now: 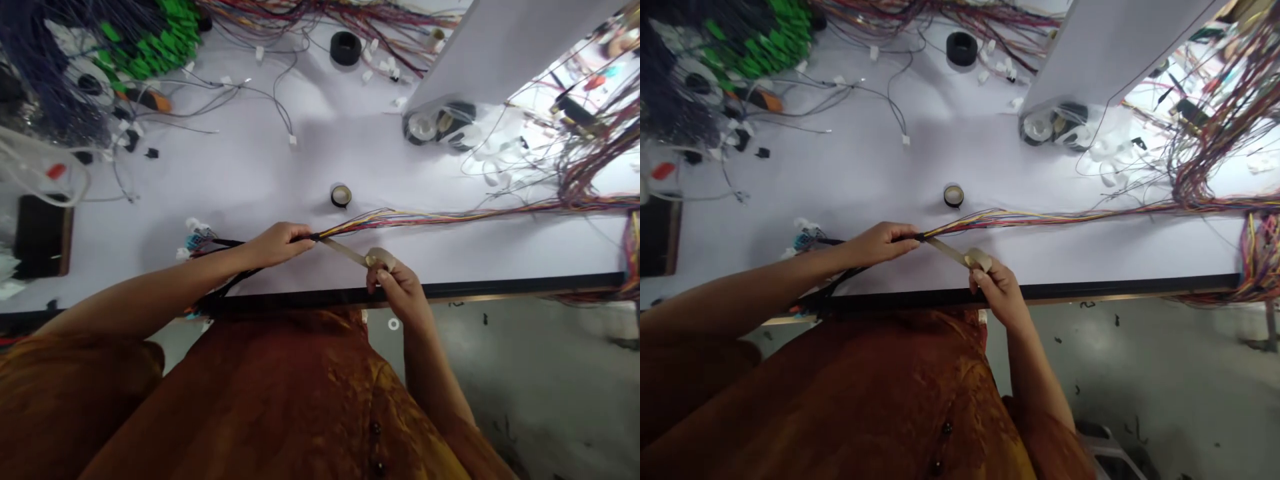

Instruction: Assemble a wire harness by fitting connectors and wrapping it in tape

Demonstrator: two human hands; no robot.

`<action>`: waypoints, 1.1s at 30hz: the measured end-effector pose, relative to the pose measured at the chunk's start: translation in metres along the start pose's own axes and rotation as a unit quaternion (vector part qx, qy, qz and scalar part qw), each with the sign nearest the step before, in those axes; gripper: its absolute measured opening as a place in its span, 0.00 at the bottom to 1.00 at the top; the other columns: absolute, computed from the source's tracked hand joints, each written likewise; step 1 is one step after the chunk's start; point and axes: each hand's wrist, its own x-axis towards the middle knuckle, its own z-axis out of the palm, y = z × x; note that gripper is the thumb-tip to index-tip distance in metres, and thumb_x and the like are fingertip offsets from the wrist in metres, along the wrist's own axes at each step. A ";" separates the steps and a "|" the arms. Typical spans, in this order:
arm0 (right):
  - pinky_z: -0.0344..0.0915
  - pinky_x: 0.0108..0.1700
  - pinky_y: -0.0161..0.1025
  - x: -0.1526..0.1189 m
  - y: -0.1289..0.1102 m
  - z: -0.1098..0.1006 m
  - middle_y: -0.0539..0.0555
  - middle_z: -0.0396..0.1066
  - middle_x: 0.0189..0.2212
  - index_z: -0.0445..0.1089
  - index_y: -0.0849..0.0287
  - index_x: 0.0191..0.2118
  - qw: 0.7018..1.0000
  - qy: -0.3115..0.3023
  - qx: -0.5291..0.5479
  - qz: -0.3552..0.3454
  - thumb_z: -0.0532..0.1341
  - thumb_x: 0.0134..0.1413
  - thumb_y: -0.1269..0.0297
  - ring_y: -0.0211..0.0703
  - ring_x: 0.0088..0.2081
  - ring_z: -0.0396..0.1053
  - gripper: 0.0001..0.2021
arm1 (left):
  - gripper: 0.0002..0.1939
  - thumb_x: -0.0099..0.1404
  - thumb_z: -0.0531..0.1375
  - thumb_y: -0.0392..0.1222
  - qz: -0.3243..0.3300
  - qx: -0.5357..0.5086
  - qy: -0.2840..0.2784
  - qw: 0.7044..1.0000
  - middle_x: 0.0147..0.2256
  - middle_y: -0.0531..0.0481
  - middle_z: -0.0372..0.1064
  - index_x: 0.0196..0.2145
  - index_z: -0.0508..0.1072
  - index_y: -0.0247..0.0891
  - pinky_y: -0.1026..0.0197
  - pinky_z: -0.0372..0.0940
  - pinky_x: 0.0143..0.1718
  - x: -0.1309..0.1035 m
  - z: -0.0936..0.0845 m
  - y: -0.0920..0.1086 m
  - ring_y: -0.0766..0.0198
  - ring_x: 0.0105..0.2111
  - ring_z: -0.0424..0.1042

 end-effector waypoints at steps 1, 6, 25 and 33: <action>0.62 0.36 0.39 -0.001 -0.005 -0.001 0.48 0.64 0.24 0.66 0.56 0.31 1.000 -0.001 0.009 -0.012 0.57 0.64 0.55 0.38 0.28 0.63 0.13 | 0.18 0.63 0.57 0.51 -0.008 -0.019 -0.017 1.000 0.23 0.56 0.60 0.42 0.74 0.35 0.66 0.55 0.25 0.001 -0.001 0.001 0.71 0.21 0.58; 0.64 0.40 0.40 0.005 -0.010 -0.003 0.52 0.69 0.29 0.69 0.57 0.31 0.995 -0.002 -0.093 -0.020 0.60 0.62 0.55 0.41 0.33 0.66 0.12 | 0.16 0.60 0.60 0.49 -0.037 -0.113 -0.083 0.989 0.25 0.54 0.65 0.40 0.72 0.34 0.63 0.65 0.30 0.004 -0.006 0.007 0.68 0.24 0.66; 0.65 0.29 0.36 0.066 0.021 0.069 0.49 0.68 0.27 0.67 0.57 0.37 0.979 -0.061 0.176 0.087 0.64 0.51 0.52 0.36 0.26 0.65 0.14 | 0.12 0.58 0.65 0.45 -0.054 -0.193 -0.131 0.971 0.25 0.52 0.68 0.32 0.71 0.33 0.66 0.62 0.25 0.008 -0.015 0.021 0.71 0.22 0.65; 0.62 0.28 0.37 0.072 0.027 0.084 0.48 0.65 0.21 0.65 0.56 0.29 0.978 -0.049 0.159 0.123 0.60 0.54 0.45 0.37 0.23 0.63 0.18 | 0.14 0.60 0.63 0.44 -0.030 -0.177 -0.091 0.980 0.22 0.55 0.66 0.40 0.67 0.32 0.67 0.59 0.23 0.005 -0.008 0.012 0.71 0.20 0.64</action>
